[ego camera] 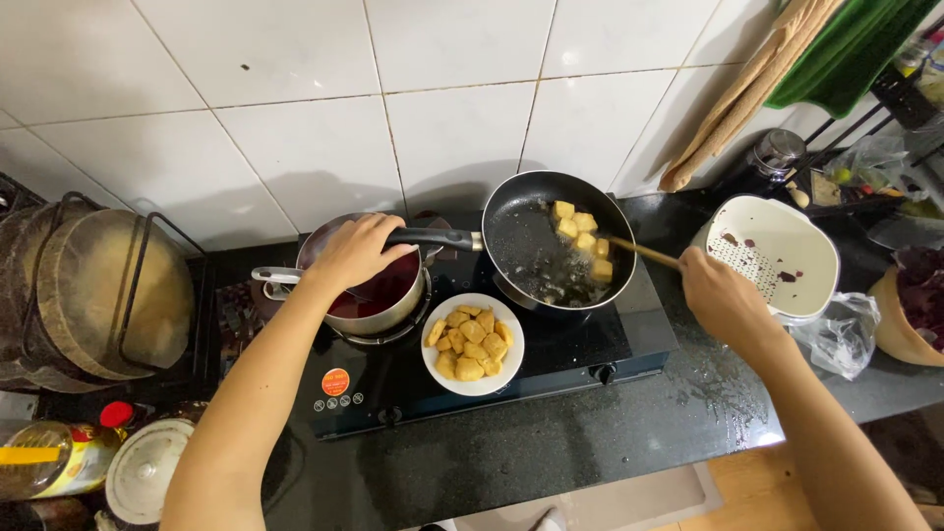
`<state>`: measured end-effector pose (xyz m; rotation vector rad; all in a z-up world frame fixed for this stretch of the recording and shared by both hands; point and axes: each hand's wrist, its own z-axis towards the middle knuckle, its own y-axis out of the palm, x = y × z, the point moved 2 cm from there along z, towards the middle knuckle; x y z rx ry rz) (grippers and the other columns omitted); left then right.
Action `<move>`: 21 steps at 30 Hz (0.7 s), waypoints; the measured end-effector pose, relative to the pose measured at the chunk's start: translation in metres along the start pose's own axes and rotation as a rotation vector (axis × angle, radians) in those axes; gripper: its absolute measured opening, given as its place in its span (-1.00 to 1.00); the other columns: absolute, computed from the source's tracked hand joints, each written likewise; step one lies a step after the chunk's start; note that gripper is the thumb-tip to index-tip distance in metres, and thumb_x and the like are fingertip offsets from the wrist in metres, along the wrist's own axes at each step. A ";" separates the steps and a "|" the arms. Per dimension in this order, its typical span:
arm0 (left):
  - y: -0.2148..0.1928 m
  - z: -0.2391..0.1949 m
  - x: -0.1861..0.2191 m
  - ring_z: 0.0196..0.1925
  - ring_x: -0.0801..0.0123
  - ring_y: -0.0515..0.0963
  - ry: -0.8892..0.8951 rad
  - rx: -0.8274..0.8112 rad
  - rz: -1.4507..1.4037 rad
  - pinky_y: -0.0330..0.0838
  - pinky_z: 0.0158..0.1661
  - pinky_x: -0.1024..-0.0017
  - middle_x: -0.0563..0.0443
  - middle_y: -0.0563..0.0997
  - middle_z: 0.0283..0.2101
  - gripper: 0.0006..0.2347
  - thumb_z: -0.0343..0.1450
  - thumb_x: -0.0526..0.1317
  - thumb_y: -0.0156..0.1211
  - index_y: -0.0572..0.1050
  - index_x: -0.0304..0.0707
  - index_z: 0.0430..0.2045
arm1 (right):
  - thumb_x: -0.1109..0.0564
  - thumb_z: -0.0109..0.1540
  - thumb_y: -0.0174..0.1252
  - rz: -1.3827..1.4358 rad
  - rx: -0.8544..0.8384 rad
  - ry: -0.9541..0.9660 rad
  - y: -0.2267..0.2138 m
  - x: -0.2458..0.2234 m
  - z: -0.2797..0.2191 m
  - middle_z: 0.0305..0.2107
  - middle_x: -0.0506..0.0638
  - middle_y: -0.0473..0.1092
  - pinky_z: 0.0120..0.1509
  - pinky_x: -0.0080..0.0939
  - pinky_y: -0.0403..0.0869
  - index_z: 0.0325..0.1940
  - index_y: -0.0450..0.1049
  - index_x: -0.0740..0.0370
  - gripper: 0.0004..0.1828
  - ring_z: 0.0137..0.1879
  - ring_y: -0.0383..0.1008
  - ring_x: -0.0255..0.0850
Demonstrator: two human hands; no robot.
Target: The person fries cubes of tofu in oil in a pan on a portable induction cooktop, using chopsticks to turn and move the pieces. They briefly carry a white colander to the sink and rinse it, then return to transferring the fried tofu pieces from the pan into a bowl.
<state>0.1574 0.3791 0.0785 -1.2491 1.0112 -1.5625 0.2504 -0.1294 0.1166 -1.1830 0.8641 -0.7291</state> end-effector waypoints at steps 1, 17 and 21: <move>0.002 0.000 -0.003 -0.04 -0.10 0.60 0.002 0.003 0.002 0.48 -0.04 0.07 -0.22 0.61 0.00 -0.59 0.43 0.07 0.20 0.51 -0.26 -0.01 | 0.05 0.43 -0.17 0.000 0.003 0.000 0.000 0.000 0.001 -0.31 0.32 0.47 -0.16 0.26 0.48 -0.06 0.28 0.32 -0.74 -0.25 0.53 0.30; 0.006 -0.012 -0.004 0.15 -0.05 0.54 0.052 0.128 -0.114 0.41 0.13 0.09 -0.23 0.58 0.07 -0.60 0.44 0.00 0.26 0.50 -0.32 0.01 | 0.08 0.44 -0.14 -0.066 -0.032 -0.181 0.016 0.008 0.063 -0.22 0.23 0.49 -0.02 0.19 0.49 -0.06 0.29 0.30 -0.78 -0.04 0.53 0.20; 0.001 -0.012 0.002 0.12 -0.01 0.55 -0.019 0.083 -0.168 0.45 0.12 0.14 -0.17 0.59 0.06 -0.64 0.43 -0.02 0.26 0.50 -0.28 -0.01 | 0.08 0.41 -0.14 -0.075 -0.175 -0.096 -0.006 0.007 0.048 -0.22 0.22 0.50 -0.02 0.20 0.49 -0.05 0.34 0.25 -0.78 -0.10 0.55 0.19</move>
